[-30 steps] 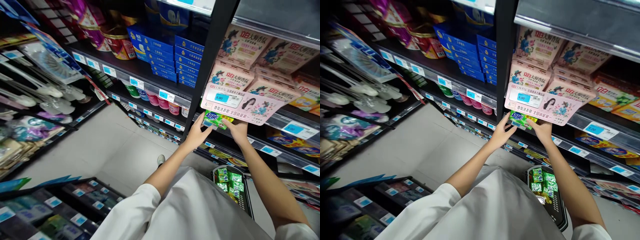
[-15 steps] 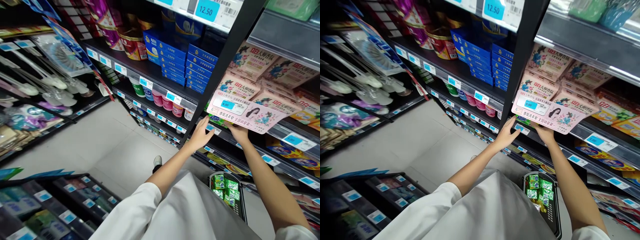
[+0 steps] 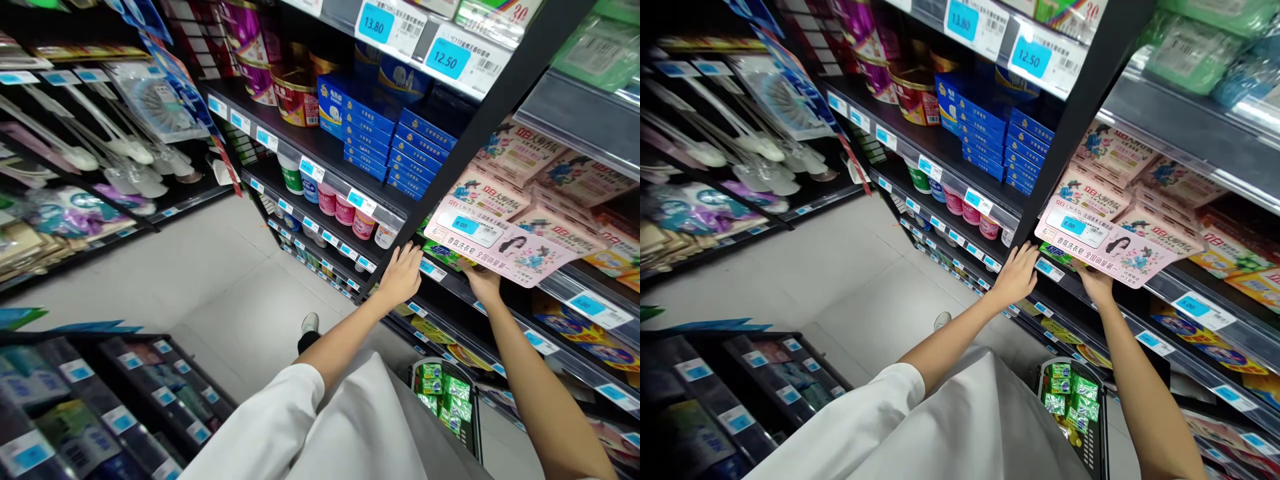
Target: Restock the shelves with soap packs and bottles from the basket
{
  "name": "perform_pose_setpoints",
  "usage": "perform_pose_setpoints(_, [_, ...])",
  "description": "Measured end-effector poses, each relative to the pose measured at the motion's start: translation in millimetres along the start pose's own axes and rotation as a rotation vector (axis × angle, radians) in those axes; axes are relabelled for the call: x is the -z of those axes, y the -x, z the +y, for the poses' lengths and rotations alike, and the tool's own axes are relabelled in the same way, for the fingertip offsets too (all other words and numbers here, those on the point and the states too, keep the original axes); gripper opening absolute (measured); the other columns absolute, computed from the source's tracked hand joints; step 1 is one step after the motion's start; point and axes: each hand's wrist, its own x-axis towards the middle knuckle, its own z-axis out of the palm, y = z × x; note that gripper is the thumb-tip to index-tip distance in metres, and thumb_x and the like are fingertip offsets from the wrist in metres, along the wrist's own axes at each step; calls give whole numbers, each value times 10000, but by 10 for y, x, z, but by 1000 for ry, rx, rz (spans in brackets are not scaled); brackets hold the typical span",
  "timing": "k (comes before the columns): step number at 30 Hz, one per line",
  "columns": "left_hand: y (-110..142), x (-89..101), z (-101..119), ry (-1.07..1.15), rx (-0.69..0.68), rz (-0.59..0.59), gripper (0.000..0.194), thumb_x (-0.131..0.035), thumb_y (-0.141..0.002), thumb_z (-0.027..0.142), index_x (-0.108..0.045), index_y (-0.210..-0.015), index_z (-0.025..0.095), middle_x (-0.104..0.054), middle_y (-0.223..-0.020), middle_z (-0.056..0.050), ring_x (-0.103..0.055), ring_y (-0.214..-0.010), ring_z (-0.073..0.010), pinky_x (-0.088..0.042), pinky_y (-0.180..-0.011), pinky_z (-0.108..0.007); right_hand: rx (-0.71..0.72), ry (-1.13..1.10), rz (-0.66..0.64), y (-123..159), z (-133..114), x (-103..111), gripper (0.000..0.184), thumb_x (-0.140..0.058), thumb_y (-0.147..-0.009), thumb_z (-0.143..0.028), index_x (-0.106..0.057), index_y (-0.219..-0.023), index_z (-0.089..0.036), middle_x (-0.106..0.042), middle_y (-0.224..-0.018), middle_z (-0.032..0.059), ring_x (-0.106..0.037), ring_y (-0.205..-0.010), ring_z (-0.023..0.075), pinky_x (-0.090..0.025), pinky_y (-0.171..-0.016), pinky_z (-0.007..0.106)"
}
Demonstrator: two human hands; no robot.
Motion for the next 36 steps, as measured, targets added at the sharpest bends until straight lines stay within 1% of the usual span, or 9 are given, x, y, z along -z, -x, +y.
perform_pose_setpoints(5, [-13,-29,-26,-96,-30,0,559,-439,-921,168,-418,-1469,60,-430,-1574,-191,-280,-1528,-344,-216,-1256,-557,1,15,-3,-7,9,15,778,-900,-608,-516,-639,-1278,-219,-730,-1221,107,-640,-1225,357,-421,-1150,613])
perform_pose_setpoints(10, [12,-15,-103,-135,-88,-20,520,-437,-935,182,-458,-1442,68,-421,-1587,-182,-287,-1530,-323,-232,-1249,-552,15,54,-11,-23,21,35,755,-874,-644,-519,-627,-1302,-244,-702,-1273,85,-612,-1272,335,-361,-1198,595])
perform_pose_setpoints(13, [53,-33,-142,-145,-109,-6,507,-426,-945,178,-464,-1438,67,-413,-1596,-175,-275,-1538,-312,-220,-1258,-546,26,15,-25,-15,6,-2,781,-872,-640,-523,-611,-1318,-235,-694,-1292,99,-622,-1258,335,-378,-1190,584])
perform_pose_setpoints(17, [101,-55,-151,-153,-111,15,497,-433,-950,186,-473,-1431,68,-400,-1604,-178,-267,-1541,-315,-222,-1261,-543,22,-46,-40,12,-14,-96,906,-914,-571,-524,-564,-1352,-229,-684,-1316,125,-641,-1226,352,-437,-1140,596])
perform_pose_setpoints(20, [111,-44,-154,-155,-122,17,483,-438,-951,187,-487,-1417,69,-408,-1600,-177,-271,-1541,-309,-221,-1268,-527,27,-56,-41,16,-1,-111,911,-919,-561,-521,-561,-1343,-221,-689,-1302,134,-626,-1249,358,-442,-1135,598])
perform_pose_setpoints(23, [102,-25,-161,-156,-128,14,480,-450,-942,182,-496,-1409,79,-412,-1598,-173,-277,-1539,-303,-226,-1268,-524,27,-22,-27,5,29,3,876,-925,-543,-508,-589,-1298,-218,-704,-1270,133,-607,-1273,361,-396,-1170,598])
perform_pose_setpoints(28, [69,-18,-146,-153,-117,8,497,-441,-948,189,-482,-1433,87,-418,-1597,-161,-282,-1537,-301,-213,-1269,-519,3,41,96,22,62,417,772,-906,-526,-553,-655,-1169,-208,-692,-1274,145,-559,-1319,379,-317,-1208,618])
perform_pose_setpoints(31, [51,-32,-128,-144,-98,4,556,-422,-951,194,-413,-1496,88,-409,-1605,-152,-272,-1541,-299,-186,-1274,-513,-10,61,62,63,51,610,741,-934,-491,-517,-672,-1115,-214,-704,-1246,133,-577,-1293,374,-325,-1203,615])
perform_pose_setpoints(36, [32,-40,-94,-159,-79,-3,622,-442,-935,190,-350,-1542,91,-400,-1604,-157,-264,-1535,-319,-178,-1265,-528,2,21,21,103,90,669,857,-959,-467,-480,-625,-1212,-218,-695,-1263,139,-584,-1284,358,-373,-1177,594])
